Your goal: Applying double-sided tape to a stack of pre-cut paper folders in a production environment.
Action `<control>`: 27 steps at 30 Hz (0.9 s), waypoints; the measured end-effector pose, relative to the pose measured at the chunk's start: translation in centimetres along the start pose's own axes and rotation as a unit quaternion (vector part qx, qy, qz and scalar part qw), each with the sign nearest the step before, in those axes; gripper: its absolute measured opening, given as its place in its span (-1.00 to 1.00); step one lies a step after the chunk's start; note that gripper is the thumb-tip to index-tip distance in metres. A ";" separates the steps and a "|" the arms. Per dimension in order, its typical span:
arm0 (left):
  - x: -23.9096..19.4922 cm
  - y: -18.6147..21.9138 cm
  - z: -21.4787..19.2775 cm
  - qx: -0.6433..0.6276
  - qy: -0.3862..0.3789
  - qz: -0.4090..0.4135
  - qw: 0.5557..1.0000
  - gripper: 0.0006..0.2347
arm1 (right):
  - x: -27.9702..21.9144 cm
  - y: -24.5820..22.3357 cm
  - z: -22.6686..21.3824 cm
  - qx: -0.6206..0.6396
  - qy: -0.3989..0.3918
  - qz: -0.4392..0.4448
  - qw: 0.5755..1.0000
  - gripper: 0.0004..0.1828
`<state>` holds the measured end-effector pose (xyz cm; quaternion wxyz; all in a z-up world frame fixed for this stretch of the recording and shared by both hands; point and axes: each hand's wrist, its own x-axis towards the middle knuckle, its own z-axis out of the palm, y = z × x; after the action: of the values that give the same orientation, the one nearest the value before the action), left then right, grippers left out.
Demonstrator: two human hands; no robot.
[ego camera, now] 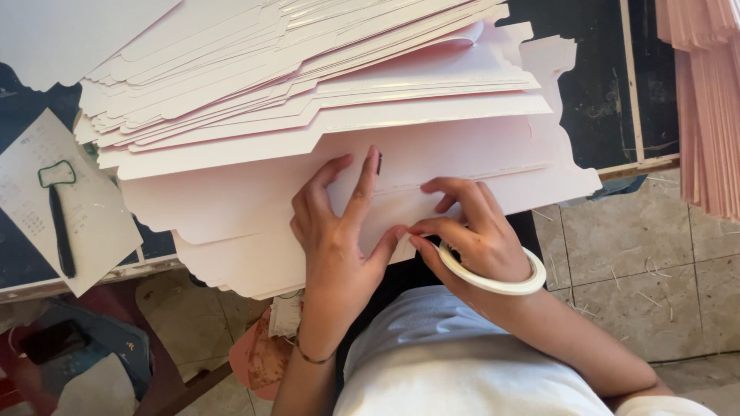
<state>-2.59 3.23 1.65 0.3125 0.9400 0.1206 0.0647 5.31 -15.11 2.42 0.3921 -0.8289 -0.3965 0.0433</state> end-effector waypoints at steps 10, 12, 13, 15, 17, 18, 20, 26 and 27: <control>0.1 -0.3 -0.1 0.000 0.013 0.028 1.000 -0.25 | -4.8 6.3 -10.4 -0.063 0.118 0.145 0.980 -0.72; 0.0 -0.6 0.1 0.006 0.033 0.040 0.999 -0.29 | -5.8 7.7 -11.6 -0.108 0.122 0.176 0.971 -0.77; 0.0 -0.4 0.1 0.003 0.031 0.044 0.999 -0.29 | -5.8 7.9 -11.6 -0.112 0.124 0.179 0.970 -0.77; 0.0 -0.1 0.0 0.005 0.024 0.025 0.999 -0.30 | -5.7 8.2 -11.6 -0.140 0.115 0.165 0.969 -0.77; 0.0 0.4 0.0 0.004 0.017 0.015 1.000 -0.32 | -5.7 8.3 -11.6 -0.144 0.113 0.177 0.967 -0.78; -0.1 0.6 0.0 0.004 0.011 0.001 1.000 -0.33 | -5.7 8.3 -11.4 -0.147 0.108 0.186 0.965 -0.78; 0.3 1.1 1.0 0.023 0.022 0.018 0.999 -0.29 | -5.8 8.7 -11.3 -0.139 0.110 0.194 0.965 -0.78; 2.7 5.7 5.7 0.068 0.024 0.062 0.995 -0.16 | -5.5 8.9 -10.8 -0.134 0.110 0.184 0.967 -0.76; 3.1 6.4 6.6 0.087 0.021 0.074 0.993 -0.12 | -5.5 8.8 -10.9 -0.137 0.112 0.185 0.967 -0.76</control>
<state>2.87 -4.72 0.41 0.2211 0.9684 0.0629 0.0969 11.16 -28.95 2.57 0.3020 -0.9333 -0.1915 -0.0326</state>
